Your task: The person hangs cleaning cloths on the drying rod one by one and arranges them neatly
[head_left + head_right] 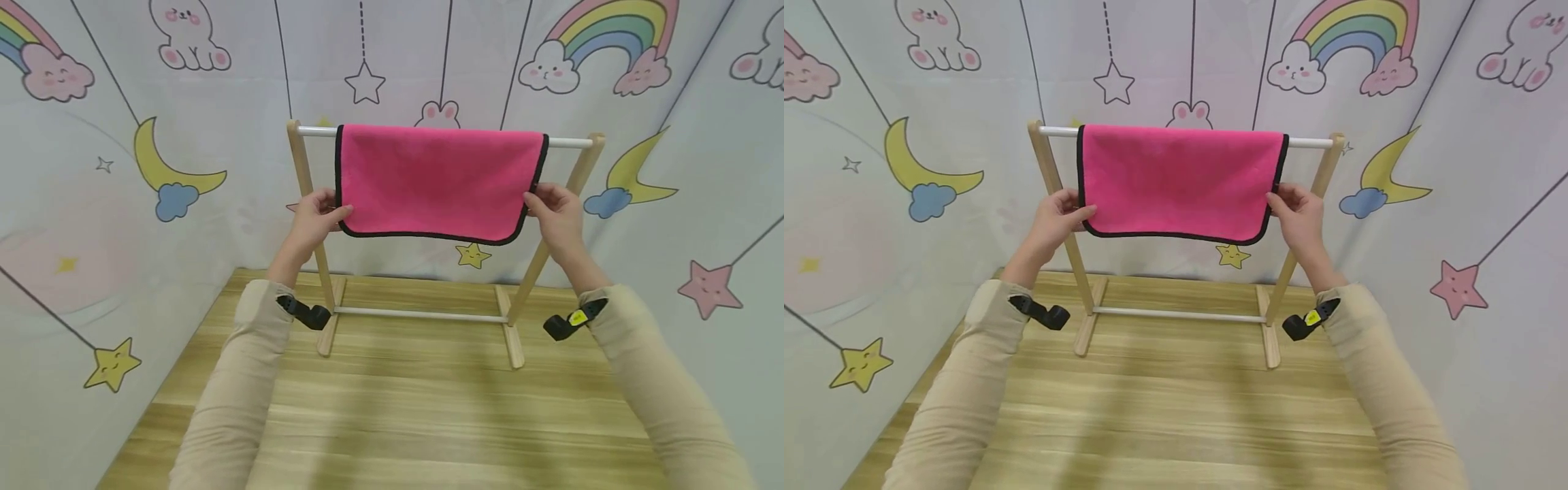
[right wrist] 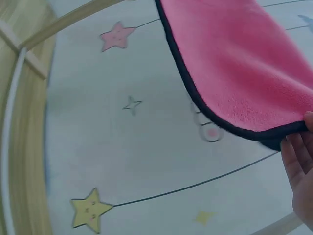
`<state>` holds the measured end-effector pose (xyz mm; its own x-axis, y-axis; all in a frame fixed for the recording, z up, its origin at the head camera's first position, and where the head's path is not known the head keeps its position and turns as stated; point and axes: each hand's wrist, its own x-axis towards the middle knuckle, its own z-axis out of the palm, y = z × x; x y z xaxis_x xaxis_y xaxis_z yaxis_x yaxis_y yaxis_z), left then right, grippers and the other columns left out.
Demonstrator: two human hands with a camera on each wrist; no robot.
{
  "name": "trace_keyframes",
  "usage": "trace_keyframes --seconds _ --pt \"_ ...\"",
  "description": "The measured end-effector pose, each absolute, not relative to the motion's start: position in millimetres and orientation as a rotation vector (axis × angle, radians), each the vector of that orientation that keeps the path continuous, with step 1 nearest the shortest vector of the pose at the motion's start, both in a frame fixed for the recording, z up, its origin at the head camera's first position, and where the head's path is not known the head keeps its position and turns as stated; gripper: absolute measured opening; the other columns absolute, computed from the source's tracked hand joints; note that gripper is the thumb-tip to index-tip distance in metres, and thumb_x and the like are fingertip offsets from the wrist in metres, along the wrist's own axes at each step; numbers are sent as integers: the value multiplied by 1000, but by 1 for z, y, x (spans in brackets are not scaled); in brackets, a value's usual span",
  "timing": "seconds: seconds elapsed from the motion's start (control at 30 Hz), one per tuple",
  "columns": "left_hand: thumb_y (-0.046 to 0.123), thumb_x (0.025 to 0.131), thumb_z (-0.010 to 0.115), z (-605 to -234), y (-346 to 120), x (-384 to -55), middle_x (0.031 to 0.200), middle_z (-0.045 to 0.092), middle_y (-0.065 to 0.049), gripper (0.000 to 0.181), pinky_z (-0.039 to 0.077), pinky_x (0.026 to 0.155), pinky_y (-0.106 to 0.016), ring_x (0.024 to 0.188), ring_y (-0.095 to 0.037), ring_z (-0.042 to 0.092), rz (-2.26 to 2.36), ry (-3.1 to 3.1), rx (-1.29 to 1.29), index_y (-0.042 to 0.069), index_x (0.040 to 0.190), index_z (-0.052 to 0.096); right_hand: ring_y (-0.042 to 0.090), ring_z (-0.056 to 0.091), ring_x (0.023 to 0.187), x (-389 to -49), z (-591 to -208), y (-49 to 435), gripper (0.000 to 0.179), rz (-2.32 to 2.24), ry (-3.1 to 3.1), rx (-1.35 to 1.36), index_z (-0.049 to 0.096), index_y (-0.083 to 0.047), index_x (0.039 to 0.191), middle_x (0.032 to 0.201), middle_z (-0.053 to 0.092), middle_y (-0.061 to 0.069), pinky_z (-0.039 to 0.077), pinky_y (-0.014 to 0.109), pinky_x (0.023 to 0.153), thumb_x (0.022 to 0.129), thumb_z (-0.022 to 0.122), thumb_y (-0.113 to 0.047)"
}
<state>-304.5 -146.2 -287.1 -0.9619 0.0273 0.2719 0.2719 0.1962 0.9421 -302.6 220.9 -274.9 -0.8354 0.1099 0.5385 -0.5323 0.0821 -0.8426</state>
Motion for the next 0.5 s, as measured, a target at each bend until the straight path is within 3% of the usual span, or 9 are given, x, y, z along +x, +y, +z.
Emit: trace_keyframes --seconds 0.3,0.5 --pt "13 83 65 -253 -129 -300 96 62 -10 32 54 67 -19 83 -14 60 -1916 -1940 -284 -1 111 58 9 60 65 -310 -224 232 5 2007 -1673 238 68 -7 85 76 63 0 51 13 59 80 67 -5" --pt "11 83 65 -255 -123 -299 94 62 -7 31 53 65 -18 81 -12 59 -1929 -1957 -253 -1 110 59 9 61 68 -307 -234 231 12 2053 -1830 131 65 -8 91 80 62 0 51 15 60 80 69 -11"
